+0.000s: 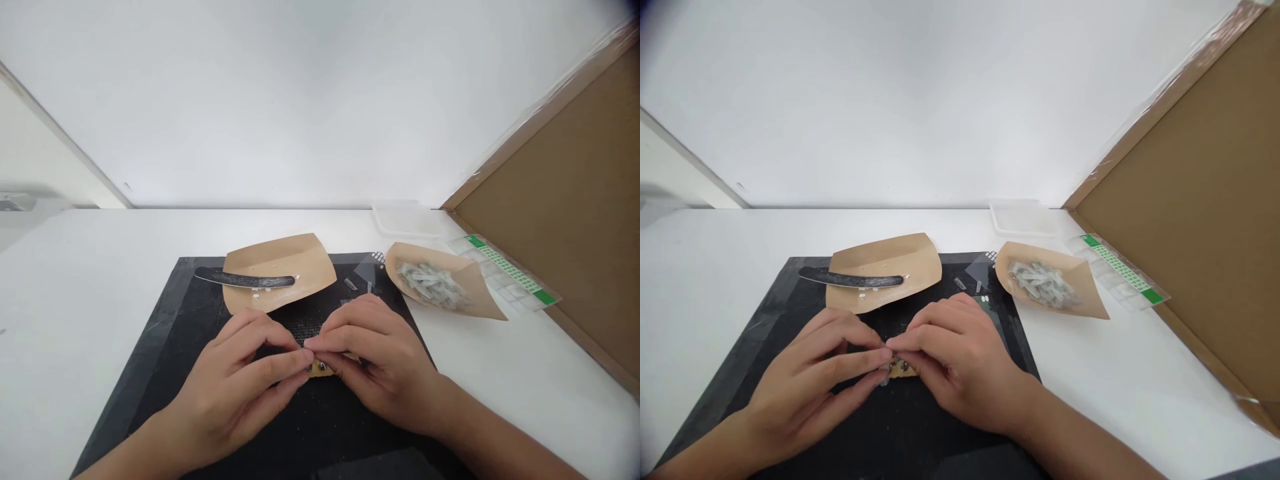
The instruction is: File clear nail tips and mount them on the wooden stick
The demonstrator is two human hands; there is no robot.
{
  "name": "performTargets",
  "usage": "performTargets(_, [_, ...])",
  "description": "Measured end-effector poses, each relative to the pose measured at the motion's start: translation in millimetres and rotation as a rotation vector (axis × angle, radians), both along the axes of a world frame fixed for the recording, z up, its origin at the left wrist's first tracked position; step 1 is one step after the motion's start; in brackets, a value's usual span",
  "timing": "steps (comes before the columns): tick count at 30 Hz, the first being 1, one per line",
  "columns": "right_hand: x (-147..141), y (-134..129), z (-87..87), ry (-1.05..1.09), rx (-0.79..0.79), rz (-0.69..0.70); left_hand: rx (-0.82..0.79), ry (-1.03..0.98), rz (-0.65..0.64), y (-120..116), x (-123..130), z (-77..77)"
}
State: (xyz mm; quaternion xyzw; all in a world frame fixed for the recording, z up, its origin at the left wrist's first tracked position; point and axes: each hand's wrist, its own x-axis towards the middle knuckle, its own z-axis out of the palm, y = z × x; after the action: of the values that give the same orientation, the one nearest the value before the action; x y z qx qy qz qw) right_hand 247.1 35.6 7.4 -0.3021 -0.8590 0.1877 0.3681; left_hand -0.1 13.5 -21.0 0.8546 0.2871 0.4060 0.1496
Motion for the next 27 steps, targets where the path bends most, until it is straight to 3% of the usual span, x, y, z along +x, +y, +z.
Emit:
performTargets(16, [-7.0, -5.2, -1.4, 0.078, -0.153, 0.025, -0.036, -0.087, 0.113, -0.2, 6.6, 1.5])
performTargets(27, [-7.0, -3.7, -7.5, 0.126, -0.307, 0.026, -0.128, -0.077, 0.058, -2.1, 7.3, 1.4])
